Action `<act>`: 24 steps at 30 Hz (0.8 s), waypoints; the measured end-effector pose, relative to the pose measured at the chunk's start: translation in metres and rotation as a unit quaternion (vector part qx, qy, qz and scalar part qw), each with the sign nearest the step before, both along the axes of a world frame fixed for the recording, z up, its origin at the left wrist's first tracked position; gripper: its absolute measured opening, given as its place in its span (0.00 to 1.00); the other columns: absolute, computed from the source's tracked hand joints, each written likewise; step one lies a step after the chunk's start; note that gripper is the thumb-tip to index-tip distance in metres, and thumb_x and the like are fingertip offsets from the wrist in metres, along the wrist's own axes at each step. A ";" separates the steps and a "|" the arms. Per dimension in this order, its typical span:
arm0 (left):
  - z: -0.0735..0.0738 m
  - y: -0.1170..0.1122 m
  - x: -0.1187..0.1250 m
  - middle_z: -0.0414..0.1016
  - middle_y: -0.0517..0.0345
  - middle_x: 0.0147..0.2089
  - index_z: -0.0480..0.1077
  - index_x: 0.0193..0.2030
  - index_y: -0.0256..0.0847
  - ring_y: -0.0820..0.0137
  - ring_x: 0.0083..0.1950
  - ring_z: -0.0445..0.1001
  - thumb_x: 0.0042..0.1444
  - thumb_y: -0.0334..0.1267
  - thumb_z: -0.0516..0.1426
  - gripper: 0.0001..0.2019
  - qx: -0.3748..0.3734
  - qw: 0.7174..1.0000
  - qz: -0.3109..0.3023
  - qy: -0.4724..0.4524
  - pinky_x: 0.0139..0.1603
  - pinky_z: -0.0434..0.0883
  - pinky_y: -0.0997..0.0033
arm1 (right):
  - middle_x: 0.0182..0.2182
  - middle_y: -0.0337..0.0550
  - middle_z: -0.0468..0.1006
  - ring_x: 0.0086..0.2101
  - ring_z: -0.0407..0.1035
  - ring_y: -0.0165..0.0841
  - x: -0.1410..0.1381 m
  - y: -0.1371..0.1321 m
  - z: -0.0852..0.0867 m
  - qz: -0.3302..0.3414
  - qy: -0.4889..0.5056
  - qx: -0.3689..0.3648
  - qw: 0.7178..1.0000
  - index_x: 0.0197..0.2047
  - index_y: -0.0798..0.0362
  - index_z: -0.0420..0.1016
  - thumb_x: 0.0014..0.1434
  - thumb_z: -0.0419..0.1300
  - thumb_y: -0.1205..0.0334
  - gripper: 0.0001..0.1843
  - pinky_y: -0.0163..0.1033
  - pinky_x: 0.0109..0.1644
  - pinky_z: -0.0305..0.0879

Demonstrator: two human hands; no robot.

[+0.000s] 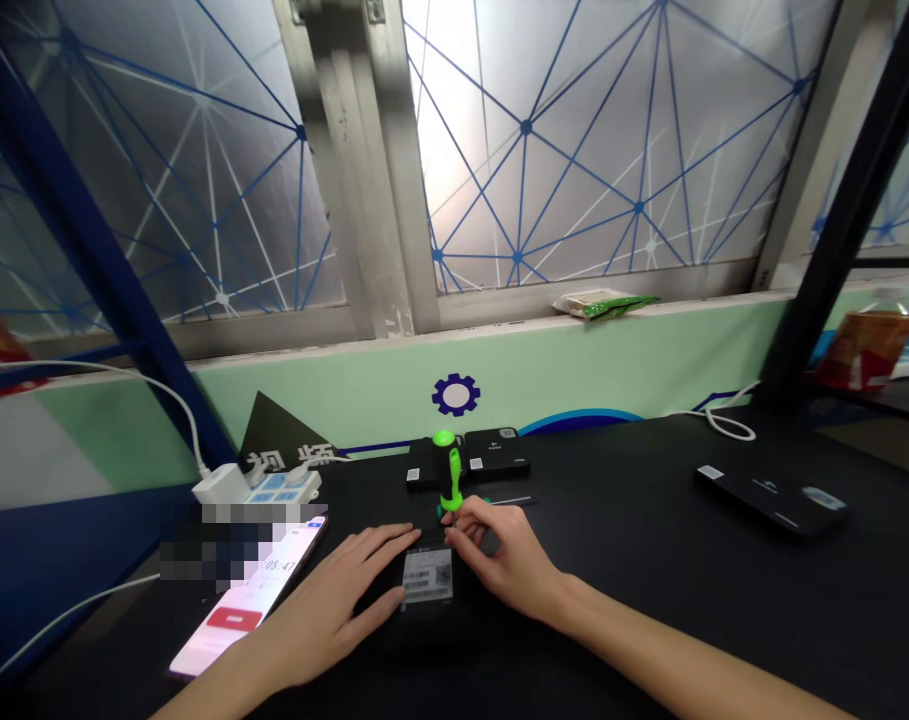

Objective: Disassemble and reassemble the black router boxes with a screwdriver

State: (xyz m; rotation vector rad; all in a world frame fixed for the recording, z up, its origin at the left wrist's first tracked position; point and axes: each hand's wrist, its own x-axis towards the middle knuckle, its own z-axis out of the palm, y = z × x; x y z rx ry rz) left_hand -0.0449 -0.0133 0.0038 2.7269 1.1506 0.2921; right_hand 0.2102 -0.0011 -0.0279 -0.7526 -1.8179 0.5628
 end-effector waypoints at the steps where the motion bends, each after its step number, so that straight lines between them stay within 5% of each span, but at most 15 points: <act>1: 0.000 0.000 0.000 0.59 0.54 0.72 0.52 0.73 0.54 0.55 0.70 0.60 0.72 0.48 0.49 0.25 -0.001 1.000 0.001 0.000 0.68 0.59 0.43 | 0.29 0.41 0.78 0.27 0.73 0.32 0.000 0.000 0.000 -0.006 0.003 -0.001 1.000 0.38 0.53 0.74 0.66 0.59 0.62 0.05 0.36 0.35 0.72; 9: 0.000 0.000 -0.001 0.60 0.54 0.71 0.52 0.72 0.54 0.55 0.70 0.61 0.72 0.49 0.48 0.24 0.002 1.000 0.000 -0.002 0.69 0.58 0.42 | 0.34 0.44 0.81 0.33 0.77 0.33 0.002 -0.002 0.003 0.035 0.002 -0.009 0.999 0.42 0.54 0.74 0.67 0.56 0.65 0.06 0.36 0.42 0.73; 24: -0.002 0.003 -0.002 0.58 0.56 0.72 0.51 0.73 0.56 0.55 0.71 0.59 0.72 0.49 0.48 0.25 -0.005 1.000 0.005 0.005 0.69 0.58 0.42 | 0.29 0.40 0.77 0.27 0.71 0.30 0.000 0.001 -0.002 -0.005 -0.011 -0.009 1.000 0.39 0.53 0.74 0.65 0.60 0.63 0.04 0.33 0.35 0.70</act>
